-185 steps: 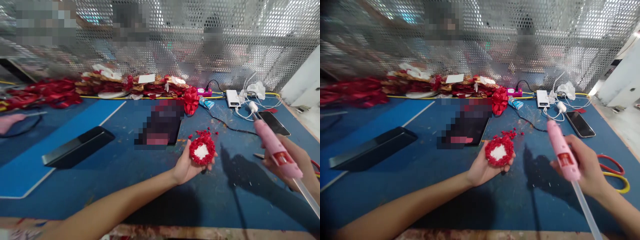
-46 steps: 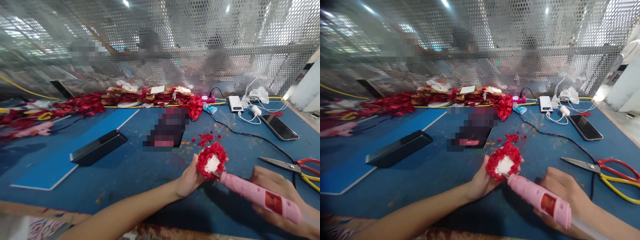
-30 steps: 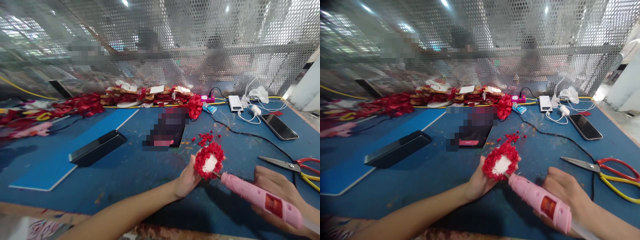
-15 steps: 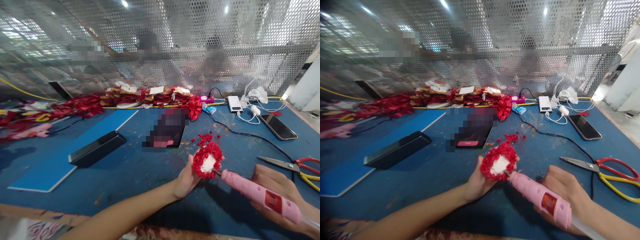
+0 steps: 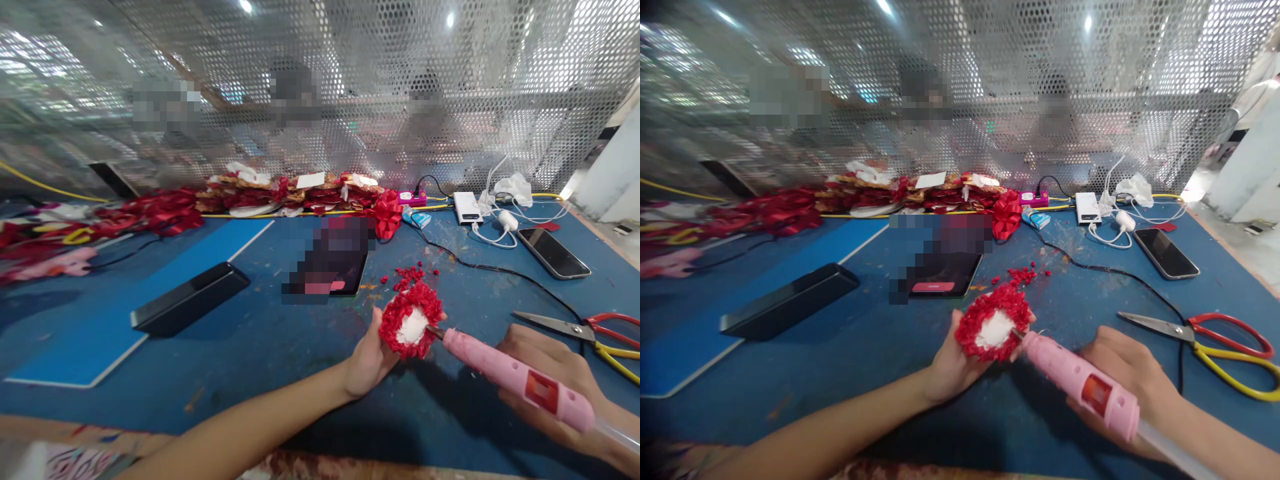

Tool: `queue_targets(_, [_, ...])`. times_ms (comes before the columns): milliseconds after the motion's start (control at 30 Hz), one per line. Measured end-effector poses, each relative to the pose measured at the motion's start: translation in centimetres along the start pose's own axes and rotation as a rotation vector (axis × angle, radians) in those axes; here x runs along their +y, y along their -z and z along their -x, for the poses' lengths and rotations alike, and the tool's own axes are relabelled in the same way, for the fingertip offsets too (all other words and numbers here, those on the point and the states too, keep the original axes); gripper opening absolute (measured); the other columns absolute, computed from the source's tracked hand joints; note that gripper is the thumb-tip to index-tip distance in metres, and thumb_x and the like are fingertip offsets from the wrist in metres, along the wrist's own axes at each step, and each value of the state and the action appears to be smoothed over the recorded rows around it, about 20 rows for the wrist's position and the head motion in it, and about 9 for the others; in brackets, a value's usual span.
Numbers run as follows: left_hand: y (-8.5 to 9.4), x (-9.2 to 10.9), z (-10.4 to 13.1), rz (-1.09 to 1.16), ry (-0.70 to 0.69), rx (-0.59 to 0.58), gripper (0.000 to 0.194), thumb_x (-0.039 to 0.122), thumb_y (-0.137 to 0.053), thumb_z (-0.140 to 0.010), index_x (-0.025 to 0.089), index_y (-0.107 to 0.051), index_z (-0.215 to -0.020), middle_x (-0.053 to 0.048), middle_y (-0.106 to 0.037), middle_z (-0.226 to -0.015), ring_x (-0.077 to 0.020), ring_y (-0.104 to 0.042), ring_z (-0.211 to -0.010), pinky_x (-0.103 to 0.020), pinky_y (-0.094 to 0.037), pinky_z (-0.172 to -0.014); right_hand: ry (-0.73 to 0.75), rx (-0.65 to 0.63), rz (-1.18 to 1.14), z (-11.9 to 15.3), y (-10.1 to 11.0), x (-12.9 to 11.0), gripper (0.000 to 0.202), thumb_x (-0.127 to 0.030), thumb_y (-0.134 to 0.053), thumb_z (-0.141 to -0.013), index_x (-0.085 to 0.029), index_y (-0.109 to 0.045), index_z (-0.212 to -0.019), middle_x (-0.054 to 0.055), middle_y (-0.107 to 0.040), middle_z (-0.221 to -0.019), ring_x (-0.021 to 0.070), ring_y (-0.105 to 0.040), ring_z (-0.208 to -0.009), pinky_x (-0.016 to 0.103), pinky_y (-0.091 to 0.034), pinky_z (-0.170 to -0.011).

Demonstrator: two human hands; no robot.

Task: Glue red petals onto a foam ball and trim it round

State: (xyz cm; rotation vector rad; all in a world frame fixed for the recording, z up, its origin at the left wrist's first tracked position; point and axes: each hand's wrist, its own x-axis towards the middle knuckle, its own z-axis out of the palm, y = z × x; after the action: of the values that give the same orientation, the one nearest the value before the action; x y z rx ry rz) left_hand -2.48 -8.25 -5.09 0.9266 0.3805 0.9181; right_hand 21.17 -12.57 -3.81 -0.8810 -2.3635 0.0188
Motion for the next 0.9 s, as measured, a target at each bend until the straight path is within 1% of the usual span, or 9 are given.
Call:
queue_targets(100, [0.1, -0.1, 0.0, -0.007, 0.006, 0.006, 0.073, 0.074, -0.040, -0.076, 0.018, -0.062, -0.118, -0.013, -0.067, -0.110, -0.0303, -0.056, -0.108, -0.042, -0.042, -0.091, 0.053, 0.068, -0.109, -2.2, 0.0, 0.8, 0.019, -0.027, -0.032, -0.095, -0.022, -0.045, -0.082, 0.000, -0.047, -0.059, 0.0149, -0.042, -0.051, 0.028, -0.034, -0.046])
queue_targets(267, [-0.1, 0.1, 0.0, -0.008, 0.011, 0.031, 0.074, 0.075, -0.042, -0.075, 0.016, -0.066, -0.113, -0.014, -0.068, -0.105, -0.0302, -0.058, -0.103, -0.040, -0.043, -0.088, 0.107, 0.084, -0.043, -2.1, 0.0, 0.8, 0.023, -0.025, -0.035, -0.094, -0.023, -0.035, -0.072, -0.003, -0.039, -0.055, 0.0135, -0.032, -0.049, 0.028, -0.023, -0.044])
queue_targets(367, [-0.3, 0.2, 0.0, 0.018, 0.016, 0.050, 0.071, 0.074, -0.045, -0.074, 0.015, -0.068, -0.108, -0.013, -0.070, -0.103, -0.0292, -0.060, -0.098, -0.038, -0.045, -0.083, 0.123, 0.111, -0.038, -1.6, -0.2, 1.0, 0.022, -0.025, -0.036, -0.095, -0.023, -0.036, -0.072, -0.003, -0.039, -0.055, 0.0140, -0.032, -0.049, 0.029, -0.024, -0.046])
queue_targets(467, [-0.2, 0.3, -0.2, 0.075, 0.021, 0.064, 0.067, 0.071, -0.046, -0.075, 0.015, -0.070, -0.104, -0.013, -0.070, -0.100, -0.0273, -0.063, -0.091, -0.034, -0.047, -0.075, 0.134, 0.131, -0.061, -1.3, -0.5, 1.5, 0.016, -0.023, -0.038, -0.094, -0.021, -0.044, -0.078, -0.001, -0.043, -0.056, 0.0148, -0.036, -0.052, 0.029, -0.027, -0.048])
queue_targets(567, [-0.1, 0.4, -0.4, 0.148, 0.024, 0.096, 0.063, 0.067, -0.048, -0.078, 0.013, -0.070, -0.102, -0.014, -0.072, -0.095, -0.0245, -0.065, -0.083, -0.029, -0.046, -0.065, 0.148, 0.054, -0.086, -1.2, -0.4, 1.9, 0.016, -0.016, -0.034, -0.093, -0.018, -0.050, -0.089, 0.003, -0.053, -0.064, 0.0159, -0.041, -0.056, 0.030, -0.033, -0.053])
queue_targets(667, [0.3, 0.8, -0.8, 0.196, 0.020, 0.163, 0.056, 0.061, -0.048, -0.082, 0.011, -0.069, -0.098, -0.014, -0.073, -0.091, -0.0202, -0.065, -0.073, -0.024, -0.045, -0.058, 0.215, -0.017, 0.073, -1.2, 0.3, 2.4, 0.027, -0.013, -0.025, -0.094, -0.016, -0.052, -0.094, 0.009, -0.062, -0.078, 0.0180, -0.047, -0.064, 0.033, -0.037, -0.061])
queue_targets(767, [1.0, 1.4, -1.4, 0.189, 0.021, 0.286, 0.054, 0.057, -0.042, -0.087, 0.010, -0.067, -0.097, -0.015, -0.073, -0.090, -0.0179, -0.066, -0.069, -0.023, -0.047, -0.057, 0.261, -0.026, 0.334, -1.1, 1.2, 3.2, 0.026, -0.013, -0.030, -0.094, -0.017, -0.056, -0.092, 0.008, -0.067, -0.085, 0.0191, -0.050, -0.070, 0.033, -0.037, -0.065])
queue_targets(833, [1.5, 1.4, -2.0, 0.100, 0.106, 0.362, 0.054, 0.055, -0.036, -0.090, 0.010, -0.064, -0.100, -0.015, -0.073, -0.086, -0.0185, -0.067, -0.066, -0.023, -0.047, -0.054, 0.233, -0.031, 0.437, -1.1, 1.8, 4.0, 0.026, -0.014, -0.032, -0.094, -0.017, -0.057, -0.089, 0.008, -0.067, -0.082, 0.0187, -0.050, -0.069, 0.031, -0.036, -0.063])
queue_targets(900, [1.9, 1.2, -2.8, -0.081, 0.249, 0.391, 0.051, 0.052, -0.033, -0.092, 0.009, -0.060, -0.098, -0.014, -0.072, -0.076, -0.0187, -0.067, -0.060, -0.023, -0.046, -0.050, 0.168, -0.048, 0.502, -1.2, 2.2, 4.9, 0.026, -0.016, -0.033, -0.093, -0.018, -0.058, -0.084, 0.007, -0.066, -0.076, 0.0184, -0.048, -0.066, 0.030, -0.033, -0.059])
